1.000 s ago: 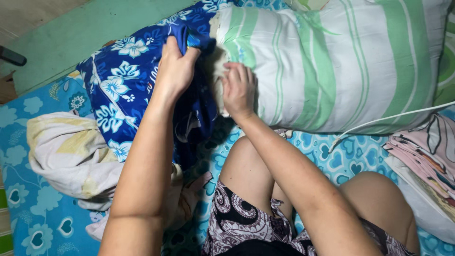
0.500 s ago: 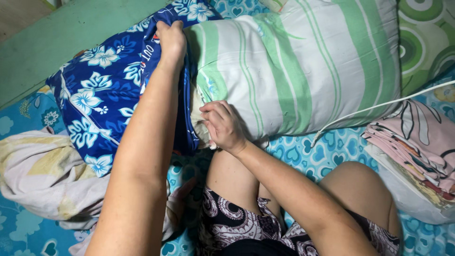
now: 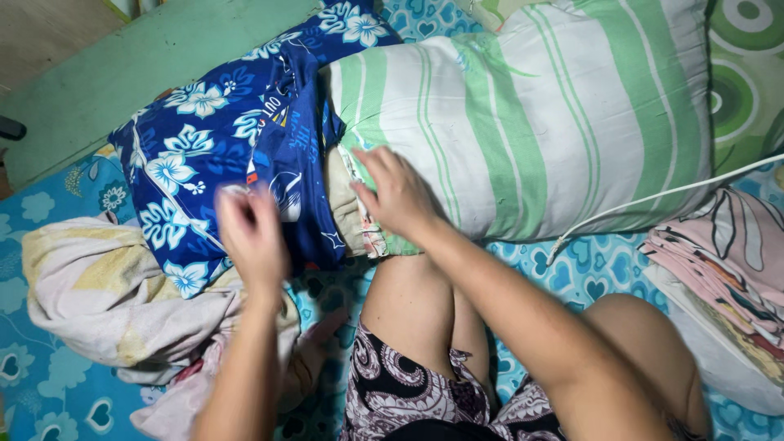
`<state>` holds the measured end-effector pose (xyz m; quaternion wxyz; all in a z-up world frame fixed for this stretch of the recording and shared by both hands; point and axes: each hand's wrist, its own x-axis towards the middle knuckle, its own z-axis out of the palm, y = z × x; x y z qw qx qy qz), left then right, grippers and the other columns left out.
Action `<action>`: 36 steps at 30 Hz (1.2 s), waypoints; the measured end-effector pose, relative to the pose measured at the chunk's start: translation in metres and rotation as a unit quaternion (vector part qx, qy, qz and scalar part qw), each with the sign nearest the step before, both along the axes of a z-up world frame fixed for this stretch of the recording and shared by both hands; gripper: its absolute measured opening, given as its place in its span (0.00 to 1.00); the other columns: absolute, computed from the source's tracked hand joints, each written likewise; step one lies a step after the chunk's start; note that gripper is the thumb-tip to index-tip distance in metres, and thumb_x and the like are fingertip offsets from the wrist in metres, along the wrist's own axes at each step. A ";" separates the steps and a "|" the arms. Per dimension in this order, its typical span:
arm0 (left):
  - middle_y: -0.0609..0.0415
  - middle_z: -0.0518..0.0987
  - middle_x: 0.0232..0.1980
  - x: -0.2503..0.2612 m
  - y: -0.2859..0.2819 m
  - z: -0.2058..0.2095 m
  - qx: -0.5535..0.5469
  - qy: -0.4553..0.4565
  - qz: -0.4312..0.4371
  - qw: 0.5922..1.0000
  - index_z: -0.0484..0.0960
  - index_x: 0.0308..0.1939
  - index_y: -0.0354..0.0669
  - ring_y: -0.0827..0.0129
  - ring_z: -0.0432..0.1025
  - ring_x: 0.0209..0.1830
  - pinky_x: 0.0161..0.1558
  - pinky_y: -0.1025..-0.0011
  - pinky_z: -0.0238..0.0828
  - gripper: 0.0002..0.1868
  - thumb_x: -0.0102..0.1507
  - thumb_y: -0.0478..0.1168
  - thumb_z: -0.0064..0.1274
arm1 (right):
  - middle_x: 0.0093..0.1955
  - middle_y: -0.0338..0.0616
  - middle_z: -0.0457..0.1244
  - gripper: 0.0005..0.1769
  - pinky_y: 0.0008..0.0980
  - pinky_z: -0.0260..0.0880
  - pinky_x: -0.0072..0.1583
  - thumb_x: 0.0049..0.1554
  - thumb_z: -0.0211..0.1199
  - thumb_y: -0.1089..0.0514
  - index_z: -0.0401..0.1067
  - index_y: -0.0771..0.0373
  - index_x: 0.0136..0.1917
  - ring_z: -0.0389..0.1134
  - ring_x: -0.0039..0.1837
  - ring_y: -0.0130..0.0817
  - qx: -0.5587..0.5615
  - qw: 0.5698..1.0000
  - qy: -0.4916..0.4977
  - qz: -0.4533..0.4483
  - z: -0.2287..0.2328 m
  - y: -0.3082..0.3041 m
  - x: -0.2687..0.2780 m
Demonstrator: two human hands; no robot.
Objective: The person sits on a bed and puts a blue space-themed pillowcase onto a pillow. They insert the pillow into the case, pull the fabric over the corners, and smooth the surface.
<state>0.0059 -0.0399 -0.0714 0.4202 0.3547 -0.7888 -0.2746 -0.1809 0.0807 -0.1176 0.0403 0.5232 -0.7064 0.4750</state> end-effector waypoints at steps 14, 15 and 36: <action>0.59 0.71 0.36 0.024 0.084 -0.140 0.262 0.132 0.069 0.954 0.69 0.48 0.34 0.79 0.62 0.32 0.33 0.78 0.61 0.19 0.64 0.39 0.63 | 0.46 0.49 0.68 0.11 0.47 0.72 0.47 0.61 0.58 0.60 0.71 0.56 0.57 0.71 0.46 0.50 0.216 0.966 -0.142 0.014 0.018 -0.143 -0.050; 0.60 0.71 0.36 0.027 0.084 -0.140 0.271 0.162 0.063 0.947 0.68 0.48 0.35 0.81 0.63 0.32 0.32 0.79 0.61 0.19 0.64 0.38 0.63 | 0.46 0.47 0.69 0.11 0.42 0.74 0.43 0.62 0.54 0.61 0.69 0.57 0.58 0.73 0.42 0.45 0.204 0.950 -0.233 0.039 0.017 -0.149 -0.052; 0.36 0.75 0.48 0.003 0.050 -0.107 0.014 -0.034 0.050 0.998 0.71 0.54 0.27 0.45 0.72 0.47 0.50 0.61 0.67 0.25 0.66 0.49 0.55 | 0.71 0.55 0.54 0.33 0.37 0.68 0.66 0.58 0.58 0.66 0.56 0.61 0.75 0.63 0.68 0.48 -0.041 0.990 -0.135 0.022 -0.004 -0.053 -0.053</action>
